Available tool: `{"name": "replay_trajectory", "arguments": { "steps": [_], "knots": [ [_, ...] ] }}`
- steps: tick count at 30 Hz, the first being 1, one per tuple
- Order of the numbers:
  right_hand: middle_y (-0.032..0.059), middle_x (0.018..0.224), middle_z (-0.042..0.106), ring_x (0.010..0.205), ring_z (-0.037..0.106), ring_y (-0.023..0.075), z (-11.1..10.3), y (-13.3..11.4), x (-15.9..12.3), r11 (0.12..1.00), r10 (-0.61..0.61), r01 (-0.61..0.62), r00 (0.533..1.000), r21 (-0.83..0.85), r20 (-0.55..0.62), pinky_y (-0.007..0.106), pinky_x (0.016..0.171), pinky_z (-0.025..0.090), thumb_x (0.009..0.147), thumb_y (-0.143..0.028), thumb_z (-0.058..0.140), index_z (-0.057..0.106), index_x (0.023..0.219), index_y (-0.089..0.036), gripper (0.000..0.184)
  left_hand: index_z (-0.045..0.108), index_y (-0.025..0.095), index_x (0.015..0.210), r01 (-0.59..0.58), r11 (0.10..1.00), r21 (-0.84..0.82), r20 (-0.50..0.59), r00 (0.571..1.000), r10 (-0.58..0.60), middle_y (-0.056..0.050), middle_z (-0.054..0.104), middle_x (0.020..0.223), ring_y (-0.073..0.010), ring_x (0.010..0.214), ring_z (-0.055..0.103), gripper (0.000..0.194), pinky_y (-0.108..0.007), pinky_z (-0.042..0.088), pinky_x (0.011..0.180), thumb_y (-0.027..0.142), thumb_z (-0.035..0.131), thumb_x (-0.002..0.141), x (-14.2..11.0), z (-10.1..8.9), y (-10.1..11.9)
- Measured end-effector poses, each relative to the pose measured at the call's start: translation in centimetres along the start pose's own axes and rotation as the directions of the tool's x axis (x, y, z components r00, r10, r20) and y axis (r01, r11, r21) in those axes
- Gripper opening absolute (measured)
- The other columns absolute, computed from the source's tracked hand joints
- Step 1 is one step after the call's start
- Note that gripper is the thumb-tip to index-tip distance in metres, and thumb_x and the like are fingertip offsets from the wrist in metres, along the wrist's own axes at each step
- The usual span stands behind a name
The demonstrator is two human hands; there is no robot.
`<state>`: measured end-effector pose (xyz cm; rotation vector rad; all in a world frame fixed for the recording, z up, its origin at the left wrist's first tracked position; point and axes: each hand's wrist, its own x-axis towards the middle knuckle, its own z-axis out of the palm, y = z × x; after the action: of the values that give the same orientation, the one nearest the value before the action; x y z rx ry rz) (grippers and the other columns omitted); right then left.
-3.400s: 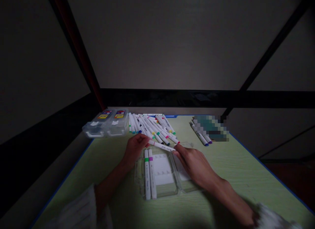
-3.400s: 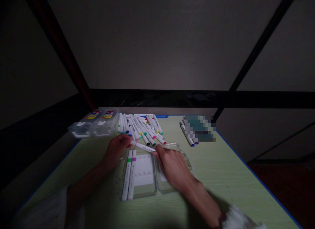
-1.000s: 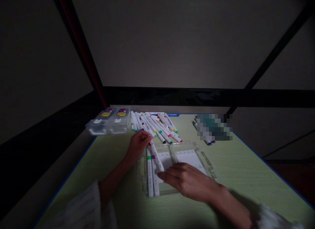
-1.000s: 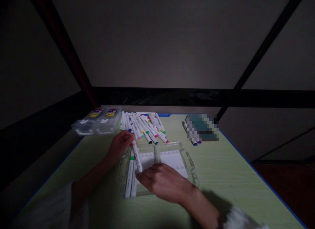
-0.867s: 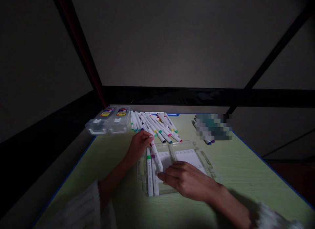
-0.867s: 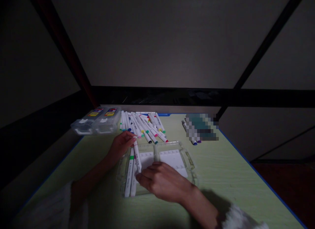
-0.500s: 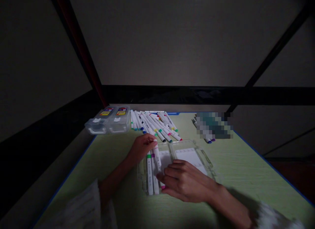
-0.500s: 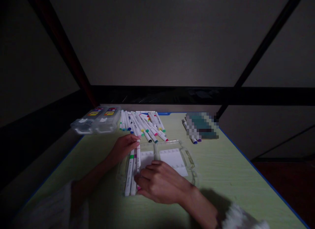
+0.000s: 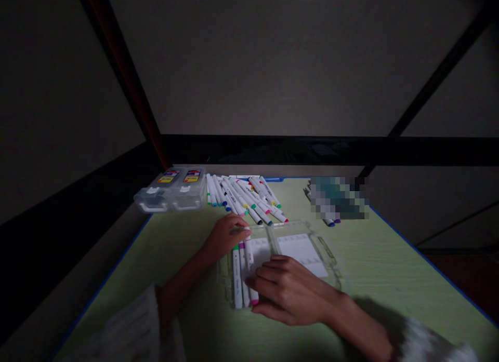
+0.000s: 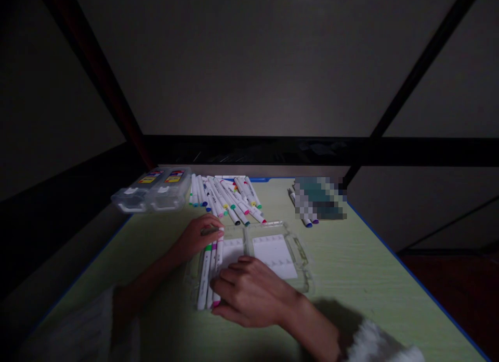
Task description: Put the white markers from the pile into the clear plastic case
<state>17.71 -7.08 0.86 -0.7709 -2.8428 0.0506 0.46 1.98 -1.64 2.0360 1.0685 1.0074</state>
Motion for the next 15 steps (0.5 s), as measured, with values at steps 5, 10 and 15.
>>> {"name": "replay_trajectory", "arguments": {
  "steps": [5, 10, 15],
  "knots": [
    [0.0020, 0.079, 0.059, 0.070, 0.052, 0.0140, -0.08, -0.11, 0.05, 0.998, 0.037, -0.040, 0.998, 0.056, 0.048, 0.029, 0.069, 0.035, 0.087, -0.039, 0.035, 0.053, 0.097, -0.018, 0.029, 0.062, 0.015, 0.063, -0.001, 1.000, 0.008, 0.005, 1.000, 0.001, -0.004, 0.062, 0.071, -0.0166, 0.075, 0.057, 0.005, -0.027, 0.042, 0.073, 0.018, 0.058, 0.063, 0.06, -0.03, -0.11],
    [0.0023, 0.080, 0.059, 0.071, 0.053, 0.0142, -0.35, -0.22, 0.19, 0.996, 0.044, -0.049, 0.997, 0.074, 0.061, 0.029, 0.070, 0.035, 0.087, -0.038, 0.036, 0.054, 0.096, -0.018, 0.028, 0.062, 0.016, 0.063, 0.043, 0.999, -0.010, 0.025, 0.999, -0.043, -0.004, 0.063, 0.070, -0.0161, 0.072, 0.057, 0.005, -0.026, 0.043, 0.070, 0.019, 0.058, 0.062, 0.12, -0.08, -0.11],
    [0.0025, 0.080, 0.059, 0.071, 0.053, 0.0141, -0.42, -0.14, 0.22, 0.993, 0.051, -0.057, 0.997, 0.103, 0.061, 0.029, 0.071, 0.036, 0.087, -0.037, 0.037, 0.054, 0.095, -0.018, 0.028, 0.062, 0.016, 0.063, 0.062, 0.998, -0.023, 0.022, 0.998, -0.061, -0.004, 0.064, 0.070, -0.0164, 0.072, 0.057, 0.005, -0.026, 0.043, 0.071, 0.020, 0.059, 0.061, 0.10, -0.04, -0.06]
  ]
}}
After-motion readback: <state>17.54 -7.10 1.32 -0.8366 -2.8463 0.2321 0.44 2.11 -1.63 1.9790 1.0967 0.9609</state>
